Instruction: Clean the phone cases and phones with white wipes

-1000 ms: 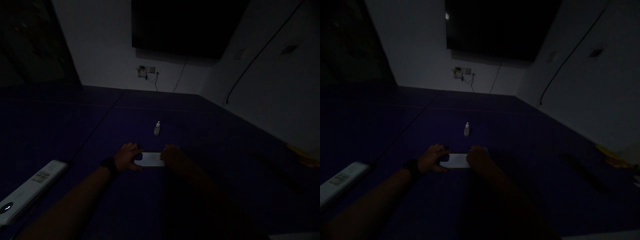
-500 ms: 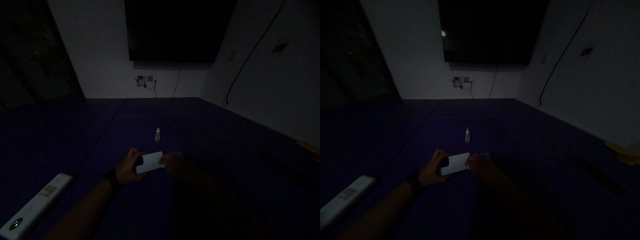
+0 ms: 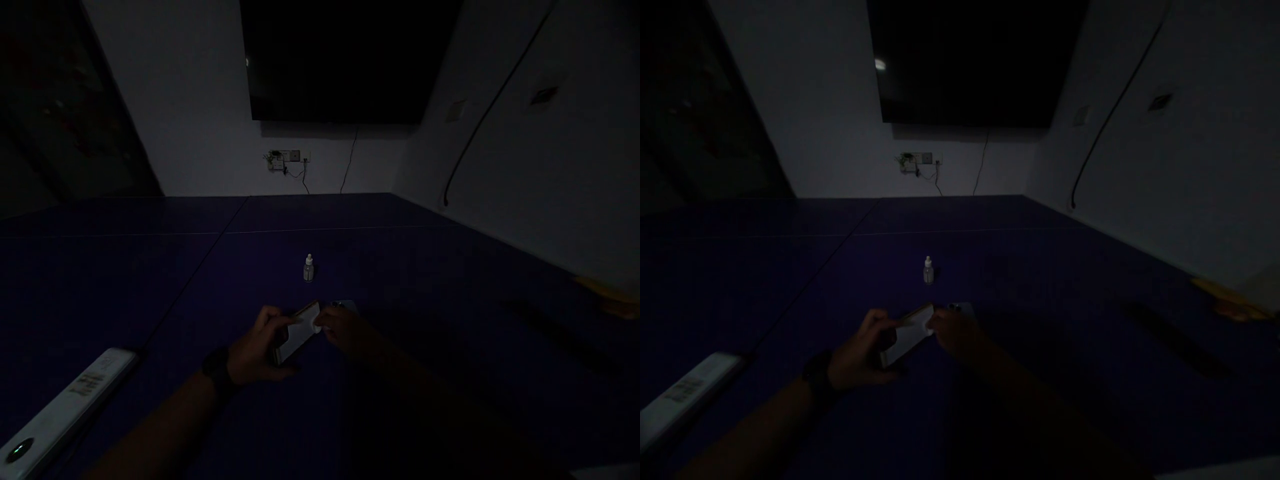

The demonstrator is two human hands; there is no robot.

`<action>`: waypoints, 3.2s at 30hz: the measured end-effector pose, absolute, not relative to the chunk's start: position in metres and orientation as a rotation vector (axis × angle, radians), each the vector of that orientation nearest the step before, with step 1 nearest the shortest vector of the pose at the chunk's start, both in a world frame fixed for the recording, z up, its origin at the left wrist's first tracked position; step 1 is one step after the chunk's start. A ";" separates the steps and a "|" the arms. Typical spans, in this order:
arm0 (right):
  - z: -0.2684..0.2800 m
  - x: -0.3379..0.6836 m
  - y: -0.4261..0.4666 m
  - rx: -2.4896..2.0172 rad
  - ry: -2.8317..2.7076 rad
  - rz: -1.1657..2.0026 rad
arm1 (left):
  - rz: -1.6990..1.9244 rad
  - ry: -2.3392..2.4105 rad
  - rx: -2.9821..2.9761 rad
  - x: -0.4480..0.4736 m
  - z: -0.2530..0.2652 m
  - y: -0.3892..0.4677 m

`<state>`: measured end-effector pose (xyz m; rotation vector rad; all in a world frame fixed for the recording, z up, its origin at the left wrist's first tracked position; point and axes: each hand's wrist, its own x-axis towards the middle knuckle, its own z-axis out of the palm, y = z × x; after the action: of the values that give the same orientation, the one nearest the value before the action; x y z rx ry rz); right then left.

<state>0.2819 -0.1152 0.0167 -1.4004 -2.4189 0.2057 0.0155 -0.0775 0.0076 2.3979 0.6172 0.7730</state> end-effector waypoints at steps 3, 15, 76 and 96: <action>0.014 0.282 -0.117 -1.413 -2.415 0.235 | 0.737 0.532 2.355 0.016 0.008 -0.082; 0.008 0.276 -0.127 -1.333 -2.495 0.336 | 0.652 0.308 2.361 0.035 -0.001 -0.090; 0.003 0.269 -0.121 -1.215 -2.683 -0.075 | 0.695 0.112 2.408 0.040 -0.011 -0.068; -0.002 0.270 -0.117 -1.066 -2.734 -0.200 | 0.804 -0.012 2.454 0.044 -0.014 -0.063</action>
<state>0.2695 -0.1169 -0.0016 -1.0660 -2.7342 -0.2002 0.0436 -0.0633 -0.0138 2.4542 -0.0116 0.8040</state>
